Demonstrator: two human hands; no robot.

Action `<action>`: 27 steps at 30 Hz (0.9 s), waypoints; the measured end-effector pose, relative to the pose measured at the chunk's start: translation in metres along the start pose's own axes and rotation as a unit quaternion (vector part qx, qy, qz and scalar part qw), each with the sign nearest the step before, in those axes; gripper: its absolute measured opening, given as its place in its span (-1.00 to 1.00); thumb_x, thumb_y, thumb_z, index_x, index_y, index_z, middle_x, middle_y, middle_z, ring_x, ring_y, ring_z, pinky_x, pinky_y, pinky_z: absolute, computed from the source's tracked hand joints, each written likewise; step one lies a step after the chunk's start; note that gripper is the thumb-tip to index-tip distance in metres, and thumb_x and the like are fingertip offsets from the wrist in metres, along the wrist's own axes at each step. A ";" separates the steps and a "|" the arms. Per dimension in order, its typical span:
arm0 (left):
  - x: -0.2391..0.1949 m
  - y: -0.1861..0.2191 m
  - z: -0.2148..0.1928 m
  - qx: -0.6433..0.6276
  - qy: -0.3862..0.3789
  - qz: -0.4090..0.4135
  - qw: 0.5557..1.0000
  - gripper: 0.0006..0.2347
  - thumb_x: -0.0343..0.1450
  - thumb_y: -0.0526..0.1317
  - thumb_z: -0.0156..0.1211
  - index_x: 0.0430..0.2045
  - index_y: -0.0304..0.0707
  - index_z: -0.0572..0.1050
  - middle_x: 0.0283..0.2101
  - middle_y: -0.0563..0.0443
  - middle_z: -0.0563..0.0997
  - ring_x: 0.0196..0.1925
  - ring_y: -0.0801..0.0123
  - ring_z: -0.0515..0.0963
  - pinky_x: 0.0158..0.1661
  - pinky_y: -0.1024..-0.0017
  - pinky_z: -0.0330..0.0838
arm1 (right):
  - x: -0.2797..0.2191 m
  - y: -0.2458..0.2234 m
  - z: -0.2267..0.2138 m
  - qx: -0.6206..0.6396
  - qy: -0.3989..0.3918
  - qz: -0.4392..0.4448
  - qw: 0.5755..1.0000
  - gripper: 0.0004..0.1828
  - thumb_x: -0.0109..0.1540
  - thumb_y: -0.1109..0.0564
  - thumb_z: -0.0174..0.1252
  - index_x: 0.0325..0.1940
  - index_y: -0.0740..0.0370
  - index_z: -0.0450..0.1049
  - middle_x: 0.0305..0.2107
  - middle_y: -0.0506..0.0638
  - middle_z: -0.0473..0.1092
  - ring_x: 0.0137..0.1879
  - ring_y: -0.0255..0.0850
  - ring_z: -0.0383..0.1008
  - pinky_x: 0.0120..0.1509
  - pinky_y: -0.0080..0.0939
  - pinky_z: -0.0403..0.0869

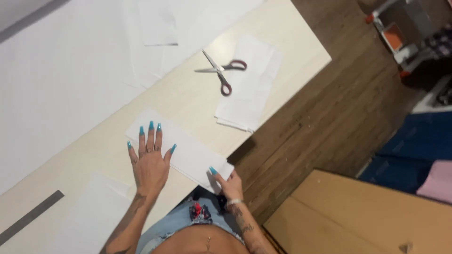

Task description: Folding and cutting white material strips on a workshop table

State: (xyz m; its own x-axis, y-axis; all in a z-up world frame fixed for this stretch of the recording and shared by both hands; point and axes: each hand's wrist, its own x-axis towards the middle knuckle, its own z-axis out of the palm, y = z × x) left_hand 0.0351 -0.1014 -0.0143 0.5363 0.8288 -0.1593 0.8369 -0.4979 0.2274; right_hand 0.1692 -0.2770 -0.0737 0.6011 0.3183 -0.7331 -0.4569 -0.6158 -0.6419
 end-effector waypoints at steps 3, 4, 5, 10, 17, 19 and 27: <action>-0.030 0.005 0.008 -0.061 -0.020 -0.030 0.997 -0.50 0.37 0.09 -0.31 0.16 -0.11 0.03 0.29 0.06 -0.05 0.31 0.16 -0.12 0.14 -0.11 -0.28 | -0.025 -0.027 -0.012 -0.063 0.036 -0.063 0.995 -0.50 -0.14 0.05 0.35 -0.27 0.38 0.38 -0.44 0.18 0.38 -0.29 -0.07 0.35 -0.26 -0.14 0.43; -0.034 0.007 0.006 -0.102 -0.026 -0.041 0.994 -0.50 0.38 0.08 -0.29 0.16 -0.16 0.03 0.29 0.02 -0.07 0.31 0.15 -0.16 0.13 -0.12 -0.29 | -0.027 -0.035 -0.017 -0.008 0.049 -0.085 0.995 -0.64 -0.17 0.12 0.38 -0.41 0.30 0.42 -0.65 -0.01 0.41 -0.53 -0.34 0.36 -0.46 -0.38 0.44; -0.037 0.006 0.004 -0.105 -0.020 -0.038 0.994 -0.50 0.38 0.08 -0.29 0.16 -0.16 0.03 0.29 0.02 -0.07 0.31 0.15 -0.16 0.13 -0.12 -0.29 | -0.031 -0.035 -0.024 -0.007 0.051 -0.092 0.994 -0.64 -0.17 0.12 0.38 -0.41 0.30 0.42 -0.65 -0.01 0.41 -0.53 -0.34 0.36 -0.46 -0.38 0.44; -0.024 -0.008 -0.034 -0.317 0.099 -0.035 0.943 -0.46 0.28 -0.23 0.06 0.10 -0.54 0.04 0.16 -0.46 0.08 0.19 -0.19 0.08 0.13 0.07 0.00 | -0.035 -0.055 -0.037 -0.078 -0.012 -0.240 0.967 -0.84 -0.06 0.19 0.29 -0.60 0.29 0.44 -0.73 -0.03 0.39 -0.51 -0.38 0.27 -0.47 -0.35 0.39; 0.009 -0.071 0.000 -0.694 0.020 -0.079 0.716 -0.40 0.22 -0.39 0.13 0.12 -0.25 -0.02 0.13 -0.32 0.17 0.05 -0.02 0.30 0.02 0.26 0.28 | -0.005 -0.057 -0.058 0.008 -0.103 -0.251 0.963 -0.88 -0.09 0.36 0.28 -0.54 0.36 0.45 -0.66 0.02 0.40 -0.47 -0.37 0.34 -0.42 -0.39 0.41; 0.005 -0.076 -0.017 -0.749 -0.109 -0.122 0.643 -0.50 0.20 -0.28 0.13 0.03 -0.26 0.15 -0.07 -0.23 0.42 -0.27 0.17 0.53 -0.36 0.55 0.47 | -0.027 -0.087 -0.044 0.057 -0.101 -0.221 0.968 -0.86 -0.07 0.35 0.28 -0.50 0.38 0.45 -0.63 0.00 0.42 -0.48 -0.41 0.33 -0.40 -0.42 0.42; -0.019 -0.061 -0.003 -0.567 -0.063 -0.273 0.774 -0.82 0.22 -0.30 0.18 -0.35 -0.25 0.43 -0.51 -0.02 0.53 -0.65 0.35 0.50 -0.67 0.58 0.39 | 0.013 -0.056 -0.057 -0.228 -0.036 -0.175 0.957 -0.81 -0.05 0.08 0.25 -0.39 0.15 0.51 -0.59 -0.02 0.45 -0.44 -0.25 0.43 -0.37 -0.27 0.41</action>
State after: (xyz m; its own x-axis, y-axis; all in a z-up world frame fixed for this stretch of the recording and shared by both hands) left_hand -0.0268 -0.0858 -0.0222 0.2018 0.7700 -0.6053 0.3457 0.5222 0.7796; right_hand 0.2397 -0.2800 -0.0344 0.6102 0.6019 -0.5152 0.1073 -0.7070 -0.6990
